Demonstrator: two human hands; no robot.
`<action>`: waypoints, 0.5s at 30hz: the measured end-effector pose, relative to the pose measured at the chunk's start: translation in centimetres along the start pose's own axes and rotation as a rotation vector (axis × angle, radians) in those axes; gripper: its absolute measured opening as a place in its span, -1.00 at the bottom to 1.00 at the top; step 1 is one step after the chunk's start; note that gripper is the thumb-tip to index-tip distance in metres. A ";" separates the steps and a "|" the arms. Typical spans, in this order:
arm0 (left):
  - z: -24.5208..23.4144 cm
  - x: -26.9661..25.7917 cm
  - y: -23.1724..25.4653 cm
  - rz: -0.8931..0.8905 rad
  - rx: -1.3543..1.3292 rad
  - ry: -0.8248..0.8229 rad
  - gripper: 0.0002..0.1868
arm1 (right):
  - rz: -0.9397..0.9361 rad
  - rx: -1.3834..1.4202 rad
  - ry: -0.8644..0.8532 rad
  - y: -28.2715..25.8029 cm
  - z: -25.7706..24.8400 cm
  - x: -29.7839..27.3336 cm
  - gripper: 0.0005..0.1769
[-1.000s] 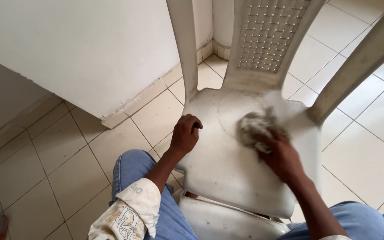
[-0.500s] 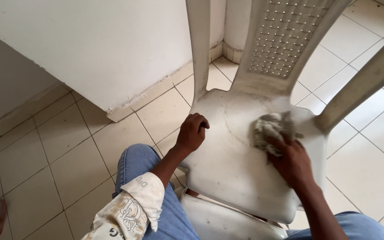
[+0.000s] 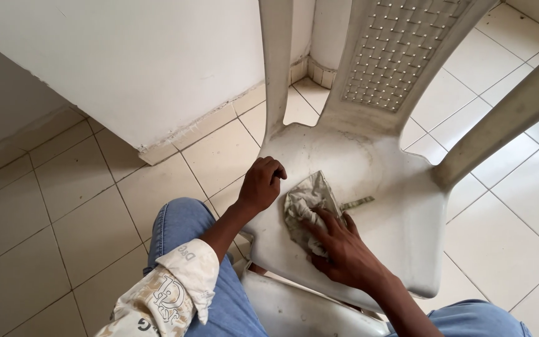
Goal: Cleaning a white plastic chair using a cloth.
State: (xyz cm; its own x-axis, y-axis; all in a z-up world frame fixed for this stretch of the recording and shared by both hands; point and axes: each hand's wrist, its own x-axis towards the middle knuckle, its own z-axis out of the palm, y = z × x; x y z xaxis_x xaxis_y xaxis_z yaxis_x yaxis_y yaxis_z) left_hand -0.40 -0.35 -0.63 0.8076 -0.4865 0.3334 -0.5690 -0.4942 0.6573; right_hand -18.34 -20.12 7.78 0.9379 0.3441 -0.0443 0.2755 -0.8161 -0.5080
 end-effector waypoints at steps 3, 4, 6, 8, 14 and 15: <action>0.1 -0.1 -0.1 -0.001 0.012 -0.006 -0.87 | 0.023 0.099 -0.027 0.2 -0.4 0.0 -0.06; 0.1 0.0 -0.2 0.001 0.015 -0.004 -0.87 | 0.024 0.166 0.013 0.4 -0.6 0.1 0.00; 0.1 -0.1 -0.3 -0.001 0.015 -0.001 -0.86 | 0.086 0.243 0.043 1.2 -0.6 0.0 -0.05; 0.1 -0.1 -0.2 -0.003 0.012 0.005 -0.86 | 0.148 0.315 0.071 2.2 -0.3 0.0 -0.09; 0.0 0.0 -0.1 -0.040 -0.012 -0.011 -0.86 | 0.244 -0.093 0.024 5.2 1.1 -0.1 -0.11; 0.1 0.0 -0.2 -0.041 -0.016 -0.015 -0.86 | 0.305 -0.150 0.019 5.4 1.0 -0.1 -0.11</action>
State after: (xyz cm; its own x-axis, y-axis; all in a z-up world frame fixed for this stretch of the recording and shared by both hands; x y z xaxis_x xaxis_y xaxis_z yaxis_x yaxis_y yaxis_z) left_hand -0.33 -0.33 -0.80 0.8277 -0.4771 0.2956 -0.5328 -0.5025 0.6809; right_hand -17.14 -24.10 4.14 0.9853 0.0660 -0.1577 0.0083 -0.9397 -0.3418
